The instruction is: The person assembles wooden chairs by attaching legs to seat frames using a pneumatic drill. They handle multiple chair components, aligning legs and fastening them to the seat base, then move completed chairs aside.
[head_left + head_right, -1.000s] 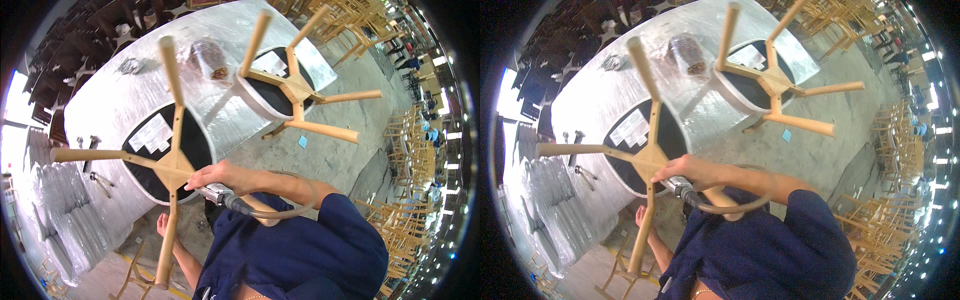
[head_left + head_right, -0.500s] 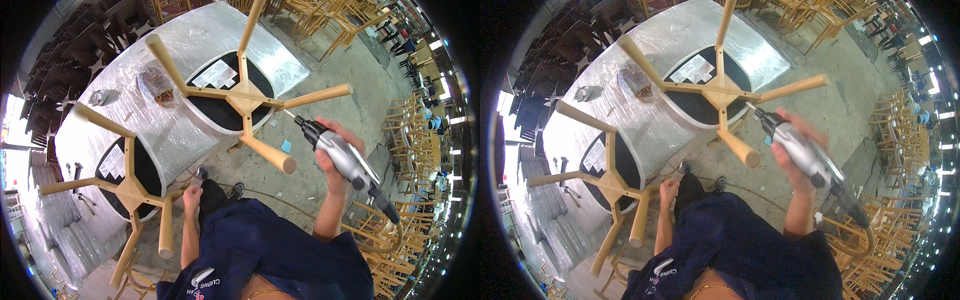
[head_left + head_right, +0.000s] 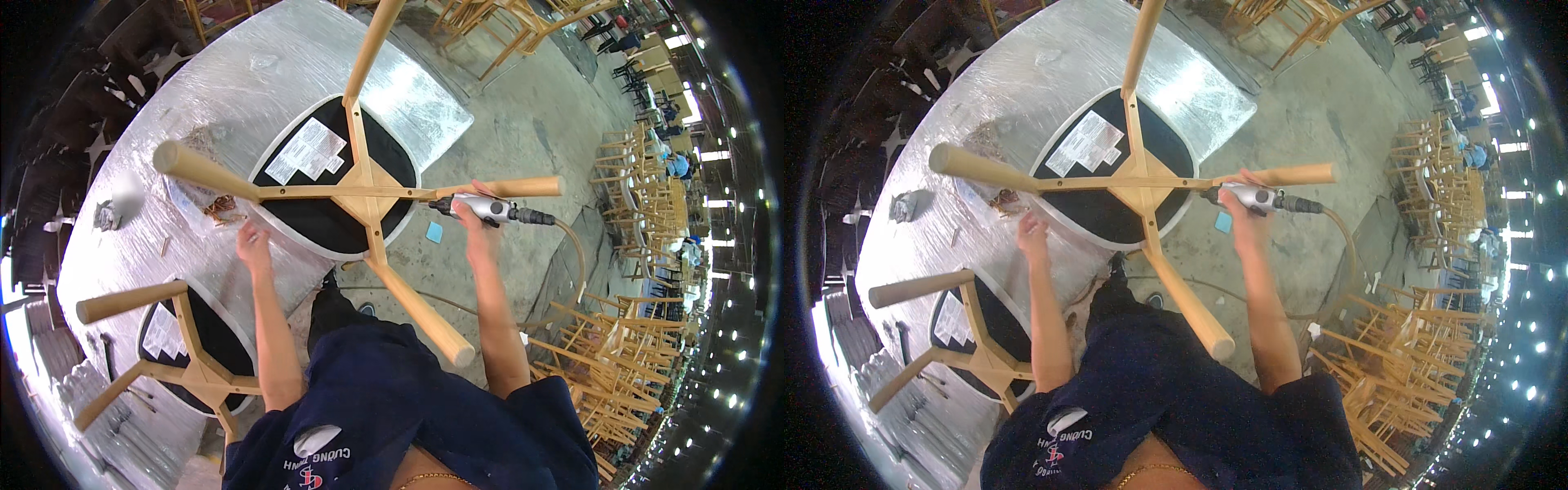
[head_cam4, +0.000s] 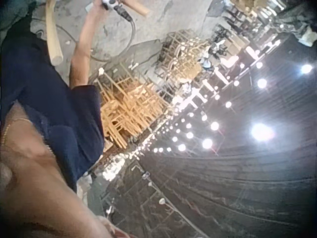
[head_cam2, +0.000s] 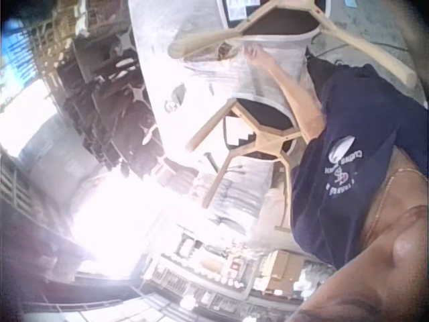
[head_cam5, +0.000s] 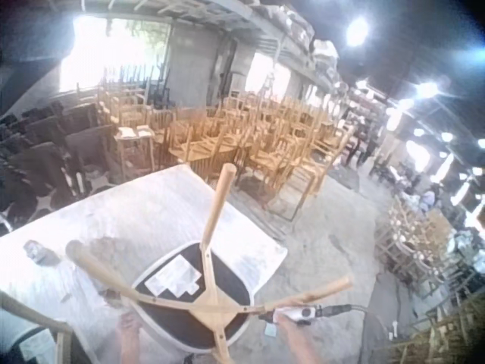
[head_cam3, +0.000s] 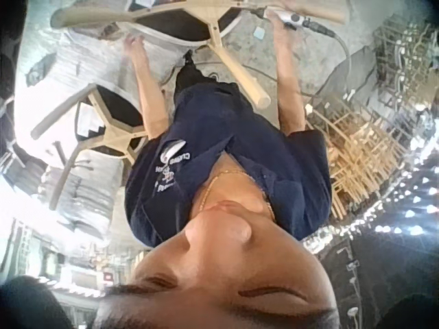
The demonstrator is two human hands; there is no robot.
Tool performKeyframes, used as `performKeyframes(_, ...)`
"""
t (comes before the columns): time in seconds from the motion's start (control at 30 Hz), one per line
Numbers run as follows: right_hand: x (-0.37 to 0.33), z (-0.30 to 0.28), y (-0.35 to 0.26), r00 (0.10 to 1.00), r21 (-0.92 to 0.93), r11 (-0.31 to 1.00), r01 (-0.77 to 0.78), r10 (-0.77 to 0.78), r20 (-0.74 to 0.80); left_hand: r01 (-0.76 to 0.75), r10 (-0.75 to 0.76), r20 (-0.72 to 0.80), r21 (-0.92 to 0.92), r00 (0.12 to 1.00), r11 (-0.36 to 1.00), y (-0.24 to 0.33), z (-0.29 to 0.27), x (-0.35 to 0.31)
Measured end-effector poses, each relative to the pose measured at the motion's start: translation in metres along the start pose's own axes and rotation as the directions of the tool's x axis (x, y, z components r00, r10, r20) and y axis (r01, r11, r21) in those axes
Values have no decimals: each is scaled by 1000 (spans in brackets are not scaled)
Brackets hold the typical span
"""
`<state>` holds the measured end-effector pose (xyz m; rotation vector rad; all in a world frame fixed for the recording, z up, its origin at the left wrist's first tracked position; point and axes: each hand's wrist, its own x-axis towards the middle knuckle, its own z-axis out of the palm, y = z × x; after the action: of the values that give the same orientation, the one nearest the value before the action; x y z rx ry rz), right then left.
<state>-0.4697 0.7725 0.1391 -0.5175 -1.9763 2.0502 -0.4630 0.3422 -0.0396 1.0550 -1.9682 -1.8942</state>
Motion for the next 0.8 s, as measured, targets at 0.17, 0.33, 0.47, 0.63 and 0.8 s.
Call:
performKeyframes(0.17,34,28,31,994,-39,996,-74,71,-83,-132,119,105,130,987,983,25,-5,70)
performKeyframes(0.33,49,40,53,988,-39,994,-100,95,-118,-542,349,479,357,805,761,37,4,103)
performKeyframes(0.47,52,42,54,998,-352,934,57,-48,33,-589,369,525,350,767,728,35,8,107)
performKeyframes(0.63,50,66,51,988,-522,850,71,13,155,-657,375,590,383,715,650,34,1,123)
performKeyframes(0.8,49,64,53,995,-431,898,94,-69,73,-725,408,645,353,646,591,38,0,128)
